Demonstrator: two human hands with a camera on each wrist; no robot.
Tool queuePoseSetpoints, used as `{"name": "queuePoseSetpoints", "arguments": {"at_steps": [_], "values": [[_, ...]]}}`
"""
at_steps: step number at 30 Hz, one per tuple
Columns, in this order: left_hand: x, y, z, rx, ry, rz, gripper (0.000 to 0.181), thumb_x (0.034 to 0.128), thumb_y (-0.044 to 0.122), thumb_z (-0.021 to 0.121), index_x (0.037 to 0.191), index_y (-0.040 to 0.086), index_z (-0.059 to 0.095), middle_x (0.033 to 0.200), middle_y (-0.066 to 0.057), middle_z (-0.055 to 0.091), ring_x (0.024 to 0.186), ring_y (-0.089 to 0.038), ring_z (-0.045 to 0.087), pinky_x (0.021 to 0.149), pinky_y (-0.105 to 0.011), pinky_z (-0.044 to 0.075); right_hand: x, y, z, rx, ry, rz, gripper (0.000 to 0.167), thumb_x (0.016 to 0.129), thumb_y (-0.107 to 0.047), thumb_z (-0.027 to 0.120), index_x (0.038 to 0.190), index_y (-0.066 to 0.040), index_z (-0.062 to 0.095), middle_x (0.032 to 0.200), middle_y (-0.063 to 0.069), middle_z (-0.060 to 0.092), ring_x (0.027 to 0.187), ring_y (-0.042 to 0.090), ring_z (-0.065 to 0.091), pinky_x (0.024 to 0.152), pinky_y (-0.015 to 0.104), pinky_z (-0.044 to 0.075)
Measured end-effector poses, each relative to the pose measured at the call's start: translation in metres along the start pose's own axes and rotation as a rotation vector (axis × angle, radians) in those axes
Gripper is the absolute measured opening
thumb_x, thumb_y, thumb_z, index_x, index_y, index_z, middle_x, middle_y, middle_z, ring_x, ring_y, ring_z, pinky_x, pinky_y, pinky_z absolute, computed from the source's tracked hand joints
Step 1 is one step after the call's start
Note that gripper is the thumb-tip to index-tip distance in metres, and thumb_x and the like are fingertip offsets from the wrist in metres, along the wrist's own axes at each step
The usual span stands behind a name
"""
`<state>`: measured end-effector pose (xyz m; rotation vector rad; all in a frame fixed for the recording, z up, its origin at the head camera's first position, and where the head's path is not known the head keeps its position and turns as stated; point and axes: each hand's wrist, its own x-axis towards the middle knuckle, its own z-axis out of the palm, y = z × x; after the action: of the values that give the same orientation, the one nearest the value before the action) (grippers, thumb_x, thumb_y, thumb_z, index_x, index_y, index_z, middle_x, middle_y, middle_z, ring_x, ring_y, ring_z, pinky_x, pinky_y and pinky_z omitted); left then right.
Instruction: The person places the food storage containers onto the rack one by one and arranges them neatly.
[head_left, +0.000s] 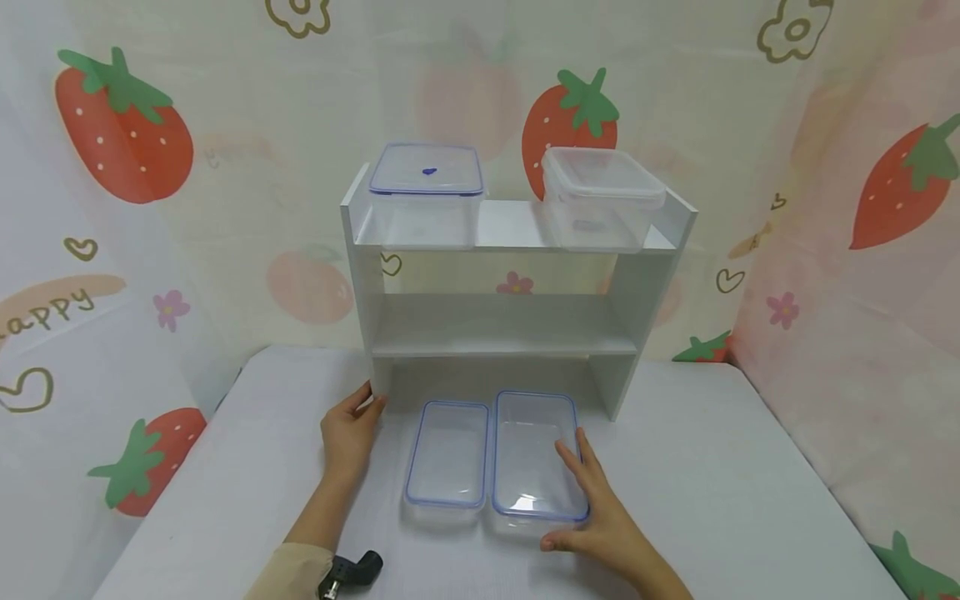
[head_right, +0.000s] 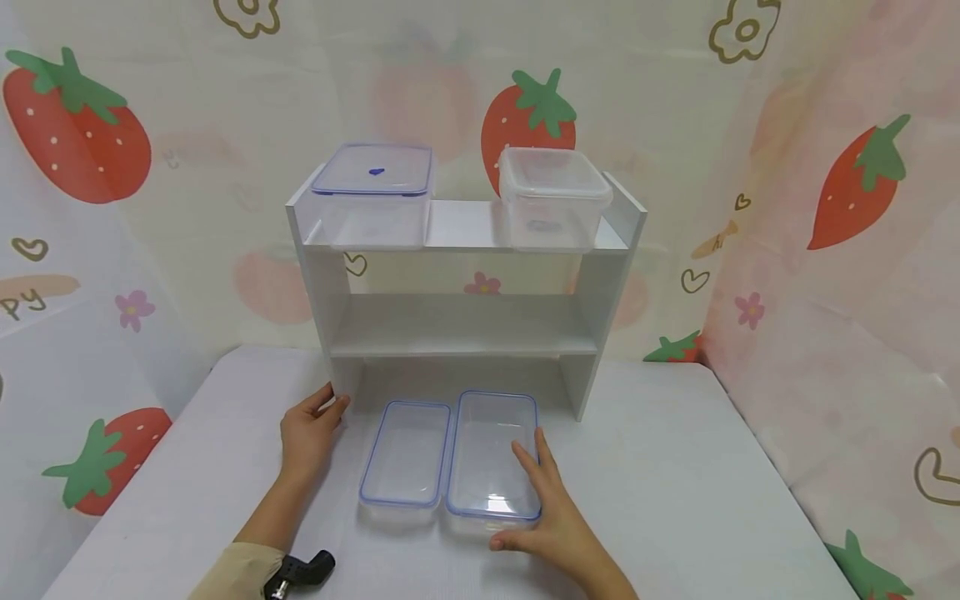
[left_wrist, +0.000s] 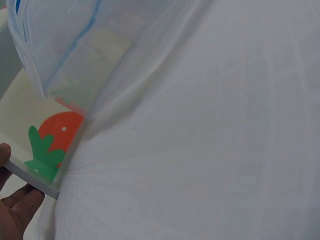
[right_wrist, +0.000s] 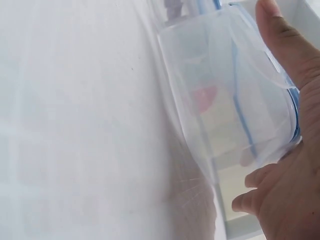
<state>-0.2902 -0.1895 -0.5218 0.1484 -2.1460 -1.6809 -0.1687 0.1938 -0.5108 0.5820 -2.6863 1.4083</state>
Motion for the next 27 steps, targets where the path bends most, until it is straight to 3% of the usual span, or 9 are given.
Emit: {"name": "queuePoseSetpoints", "arguments": {"at_steps": [6, 15, 27], "values": [[-0.0002, -0.0008, 0.0005, -0.011, 0.001, -0.015, 0.042, 0.0966, 0.019, 0.074, 0.135, 0.006, 0.065, 0.134, -0.014, 0.067, 0.11, -0.032, 0.072, 0.072, -0.011, 0.057, -0.0001, 0.004, 0.0033, -0.019, 0.008, -0.039, 0.129, 0.059, -0.035, 0.099, 0.164, -0.027, 0.025, 0.173, 0.006, -0.01, 0.154, 0.053, 0.005, 0.11, 0.08, 0.024], [-0.0002, -0.0022, 0.0006, -0.006, 0.002, -0.007, 0.042, 0.0968, 0.021, 0.074, 0.136, 0.007, 0.065, 0.136, -0.014, 0.066, 0.111, -0.031, 0.071, 0.075, -0.008, 0.055, 0.0006, 0.0092, 0.0064, -0.045, 0.021, -0.09, 0.13, 0.057, -0.038, 0.1, 0.163, -0.023, 0.027, 0.173, 0.014, -0.007, 0.153, 0.054, 0.007, 0.11, 0.079, 0.026], [0.001, -0.0053, -0.0005, -0.017, -0.008, -0.008, 0.045, 0.0967, 0.022, 0.074, 0.137, 0.004, 0.064, 0.137, -0.016, 0.065, 0.112, -0.032, 0.071, 0.075, -0.008, 0.055, 0.001, 0.0092, 0.0074, -0.073, 0.032, -0.093, 0.123, 0.062, -0.04, 0.097, 0.163, -0.024, 0.028, 0.173, 0.014, -0.005, 0.154, 0.051, 0.009, 0.111, 0.077, 0.028]]}}
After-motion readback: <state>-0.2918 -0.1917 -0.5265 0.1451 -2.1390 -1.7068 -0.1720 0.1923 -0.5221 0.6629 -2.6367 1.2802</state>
